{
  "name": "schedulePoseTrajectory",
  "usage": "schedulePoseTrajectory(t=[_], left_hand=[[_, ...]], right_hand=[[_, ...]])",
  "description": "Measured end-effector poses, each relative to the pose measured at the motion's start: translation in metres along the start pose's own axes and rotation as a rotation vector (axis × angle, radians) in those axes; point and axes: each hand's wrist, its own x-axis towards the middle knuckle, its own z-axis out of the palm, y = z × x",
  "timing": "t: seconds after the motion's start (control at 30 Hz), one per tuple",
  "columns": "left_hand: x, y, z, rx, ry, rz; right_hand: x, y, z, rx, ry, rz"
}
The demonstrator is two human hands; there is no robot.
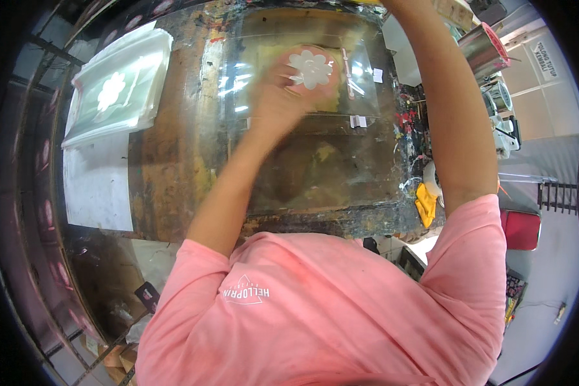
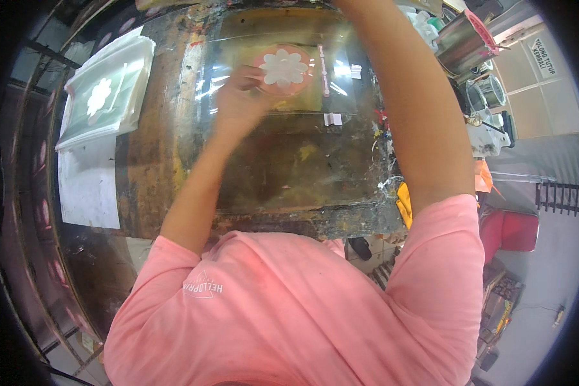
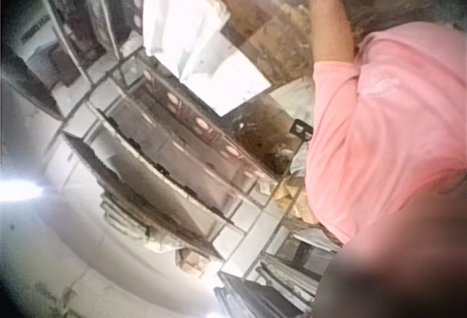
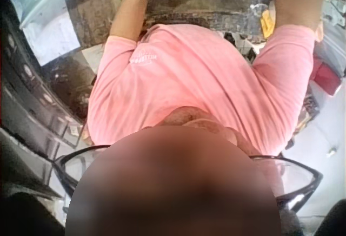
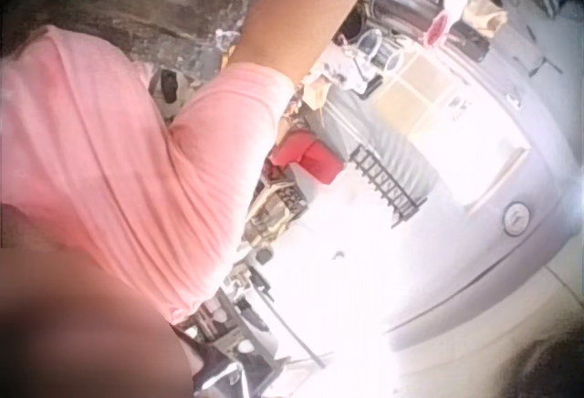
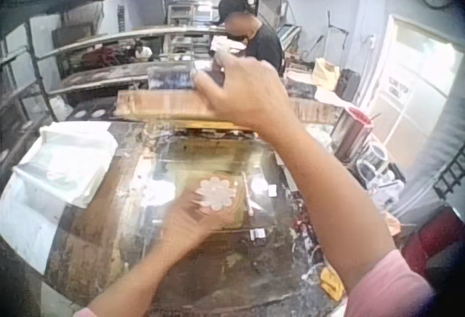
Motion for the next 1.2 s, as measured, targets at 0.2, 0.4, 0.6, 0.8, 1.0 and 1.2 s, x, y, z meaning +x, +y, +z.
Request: schedulePoseTrajectory(t=[0.2,0.4,0.6,0.8,1.0,1.2], left_hand=[[-0.017,-0.009,-0.105,-0.388,0.005,-0.103],[-0.079,-0.074,-0.053,0.553,0.120,-0.135],[-0.080,-0.093,-0.049,0.547,0.155,-0.047],[-0.080,-0.092,-0.048,0.550,0.141,-0.057],[-0.079,-0.092,-0.049,0.570,0.129,-0.062],[-0.081,-0.089,-0.048,0.583,0.147,-0.033]], right_hand=[[-0.097,-0.029,0.013,0.428,-0.390,-0.044],[-0.174,-0.058,0.099,0.554,-0.586,0.138],[-0.126,0.004,0.242,0.414,-0.470,0.147],[-0.108,0.023,0.296,0.332,-0.422,0.089],[-0.147,-0.023,0.241,0.268,-0.427,0.125],[-0.217,-0.091,0.137,0.379,-0.374,0.149]])
